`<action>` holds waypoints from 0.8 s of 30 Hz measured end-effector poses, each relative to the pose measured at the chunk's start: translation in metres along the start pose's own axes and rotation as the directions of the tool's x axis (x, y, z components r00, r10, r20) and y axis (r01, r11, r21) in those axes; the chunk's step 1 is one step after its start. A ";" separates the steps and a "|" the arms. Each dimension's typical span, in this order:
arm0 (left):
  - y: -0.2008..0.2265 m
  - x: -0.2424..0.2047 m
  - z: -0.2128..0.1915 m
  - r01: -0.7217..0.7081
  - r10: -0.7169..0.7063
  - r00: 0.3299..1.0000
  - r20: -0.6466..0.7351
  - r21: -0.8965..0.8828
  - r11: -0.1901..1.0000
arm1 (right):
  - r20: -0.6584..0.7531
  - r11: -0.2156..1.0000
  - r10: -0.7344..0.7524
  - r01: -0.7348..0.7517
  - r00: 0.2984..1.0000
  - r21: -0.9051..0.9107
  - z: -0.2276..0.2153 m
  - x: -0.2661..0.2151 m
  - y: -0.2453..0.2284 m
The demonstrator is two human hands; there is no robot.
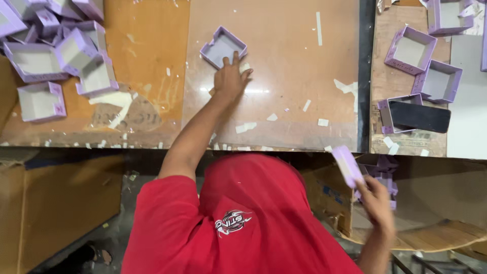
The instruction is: The person assembles small purple cardboard boxes by folding flaps and pressing edges on a workbench. They handle multiple boxes one at a time, placing finished units aside and continuing the repetitive folding process.
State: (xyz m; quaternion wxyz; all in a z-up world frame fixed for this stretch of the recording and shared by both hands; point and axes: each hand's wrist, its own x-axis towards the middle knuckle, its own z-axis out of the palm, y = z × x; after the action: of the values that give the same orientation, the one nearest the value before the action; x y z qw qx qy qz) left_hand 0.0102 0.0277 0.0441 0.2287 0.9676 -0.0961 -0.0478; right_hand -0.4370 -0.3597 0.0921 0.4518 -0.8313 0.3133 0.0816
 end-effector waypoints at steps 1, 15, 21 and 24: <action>-0.004 -0.002 0.004 -0.012 0.012 1.000 0.004 0.012 1.000 | -0.054 0.996 0.060 -0.063 0.997 -0.061 -0.021 -0.013 0.014; -0.038 -0.046 0.031 -0.666 0.671 0.699 -0.249 0.117 0.737 | -0.407 0.959 -0.273 0.278 0.872 -0.048 0.048 0.045 -0.049; -0.019 -0.087 0.007 -0.888 0.900 0.346 -0.265 0.218 0.405 | -0.128 0.630 -0.776 0.766 0.617 -0.129 0.116 0.092 -0.219; -0.016 -0.094 -0.003 -0.874 0.905 0.325 -0.274 0.280 0.398 | 0.151 0.719 -0.693 0.692 0.705 0.066 0.132 0.102 -0.272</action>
State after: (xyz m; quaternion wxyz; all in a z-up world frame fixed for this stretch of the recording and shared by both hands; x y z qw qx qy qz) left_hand -0.0785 0.0623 0.0439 0.1916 0.7526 -0.5646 0.2796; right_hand -0.1754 -0.1915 0.1631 0.4754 -0.8774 -0.0596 -0.0260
